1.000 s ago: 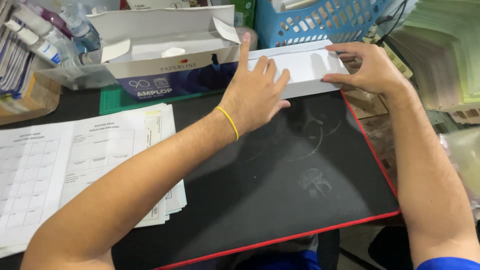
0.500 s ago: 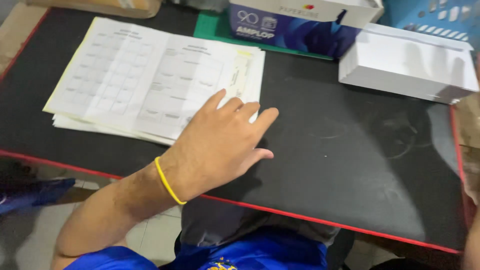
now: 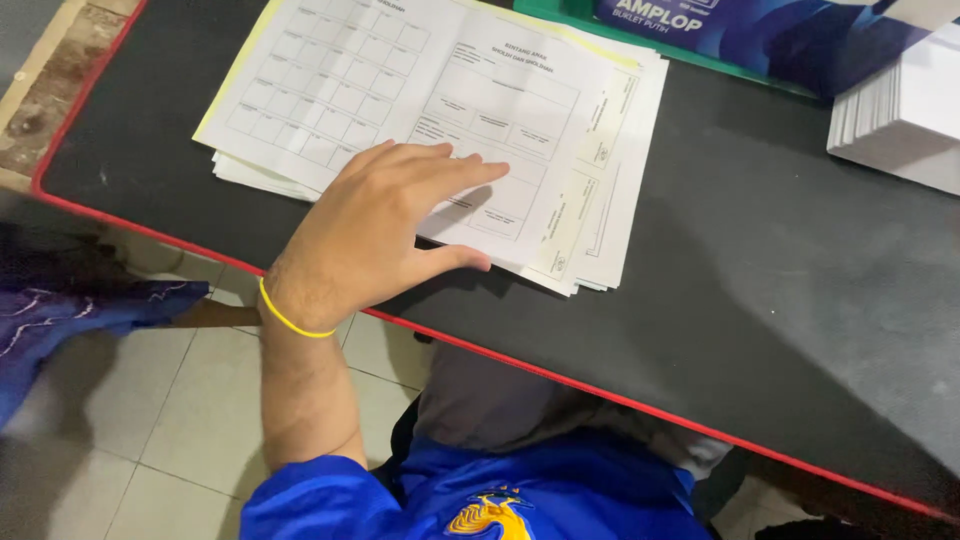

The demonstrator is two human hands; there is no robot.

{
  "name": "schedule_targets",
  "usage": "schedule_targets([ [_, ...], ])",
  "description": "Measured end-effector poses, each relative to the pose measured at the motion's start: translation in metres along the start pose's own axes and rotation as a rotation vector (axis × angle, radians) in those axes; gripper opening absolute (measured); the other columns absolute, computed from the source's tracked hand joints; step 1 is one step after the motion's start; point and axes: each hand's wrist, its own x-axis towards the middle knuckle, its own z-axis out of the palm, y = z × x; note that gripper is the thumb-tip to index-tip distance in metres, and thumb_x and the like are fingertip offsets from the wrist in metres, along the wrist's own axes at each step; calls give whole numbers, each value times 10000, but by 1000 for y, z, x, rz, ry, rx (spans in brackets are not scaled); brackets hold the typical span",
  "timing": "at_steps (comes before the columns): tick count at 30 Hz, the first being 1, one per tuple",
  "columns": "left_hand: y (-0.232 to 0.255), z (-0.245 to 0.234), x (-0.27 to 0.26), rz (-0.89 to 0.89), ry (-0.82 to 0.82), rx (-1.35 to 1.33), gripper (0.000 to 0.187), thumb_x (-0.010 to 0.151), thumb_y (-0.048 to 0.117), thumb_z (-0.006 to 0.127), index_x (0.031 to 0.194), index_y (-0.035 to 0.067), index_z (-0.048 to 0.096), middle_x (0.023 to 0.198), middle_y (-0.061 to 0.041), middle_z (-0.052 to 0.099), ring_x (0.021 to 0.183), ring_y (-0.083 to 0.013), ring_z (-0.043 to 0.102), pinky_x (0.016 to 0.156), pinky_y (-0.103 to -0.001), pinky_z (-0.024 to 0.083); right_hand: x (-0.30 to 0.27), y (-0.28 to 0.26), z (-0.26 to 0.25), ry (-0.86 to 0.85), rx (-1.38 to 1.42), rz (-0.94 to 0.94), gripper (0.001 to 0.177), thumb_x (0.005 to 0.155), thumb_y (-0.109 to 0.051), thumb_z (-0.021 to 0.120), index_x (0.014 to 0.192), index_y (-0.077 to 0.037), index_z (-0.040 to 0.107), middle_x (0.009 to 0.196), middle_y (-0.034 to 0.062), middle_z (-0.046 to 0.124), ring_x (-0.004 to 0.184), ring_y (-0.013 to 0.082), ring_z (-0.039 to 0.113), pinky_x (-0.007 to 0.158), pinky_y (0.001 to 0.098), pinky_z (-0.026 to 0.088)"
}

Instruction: The person folds printed forms in half and then into thirds, then inserts them into white envelopes. They peel the backing from the envelope's adhesive strip and press the flap closed. The process is repeated for a second form and envelope.

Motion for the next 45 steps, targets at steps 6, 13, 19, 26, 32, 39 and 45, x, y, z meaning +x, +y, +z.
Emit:
schedule_targets([
  [6, 2, 21, -12, 38, 307, -43, 133, 959, 72, 753, 1084, 93, 794, 1058, -32, 795, 1082, -238, 740, 1038, -475, 474, 16, -49, 63, -235, -277, -83, 39, 1063, -153, 738, 1044, -131, 712, 797, -17, 557, 744, 213, 569, 796, 383, 447],
  [13, 35, 22, -15, 39, 605, -14, 167, 1005, -109, 692, 1113, 11, 733, 1009, -82, 784, 886, -223, 731, 959, -468, 579, 13, -44, 55, -199, -85, 102, 82, 1078, -68, 764, 1142, -64, 711, 798, -22, 618, 647, 95, 494, 716, 259, 393],
  [19, 33, 36, -13, 83, 717, -31, 180, 974, -146, 724, 1041, 16, 766, 962, -122, 792, 869, -231, 770, 956, -454, 572, 11, -45, 49, -207, -92, 6, 81, 1074, -11, 770, 1137, -59, 751, 846, -12, 593, 749, 141, 540, 794, 280, 423],
  [26, 35, 38, -11, 87, 705, -57, 114, 986, -83, 737, 977, 28, 762, 970, -80, 792, 933, -238, 789, 925, -447, 591, 11, -49, 45, -205, -78, -38, 88, 1063, 17, 760, 1109, -57, 754, 841, -1, 610, 763, 153, 560, 809, 289, 443],
  [32, 32, 46, -12, 59, 656, -56, 109, 967, -54, 784, 993, 46, 751, 961, -68, 789, 885, -224, 771, 904, -481, 633, 9, -47, 45, -199, -67, -33, 79, 1074, 14, 766, 1080, -63, 748, 837, -15, 609, 724, 142, 542, 781, 276, 424],
  [39, 46, 35, -10, 74, 679, -48, 82, 999, -70, 717, 1011, 7, 743, 996, -85, 781, 854, -228, 756, 880, -455, 672, 10, -49, 43, -226, -77, -21, 93, 1046, -27, 765, 1117, -86, 756, 740, -44, 571, 649, 119, 504, 723, 270, 408],
  [45, 110, 26, 0, 269, 673, -386, 178, 1022, -3, 556, 988, -37, 728, 1014, -179, 767, 938, -270, 804, 946, -432, 673, 12, -42, 33, -122, -28, -13, 294, 989, -7, 816, 1218, 40, 637, 952, 88, 672, 871, 196, 617, 875, 337, 487],
])
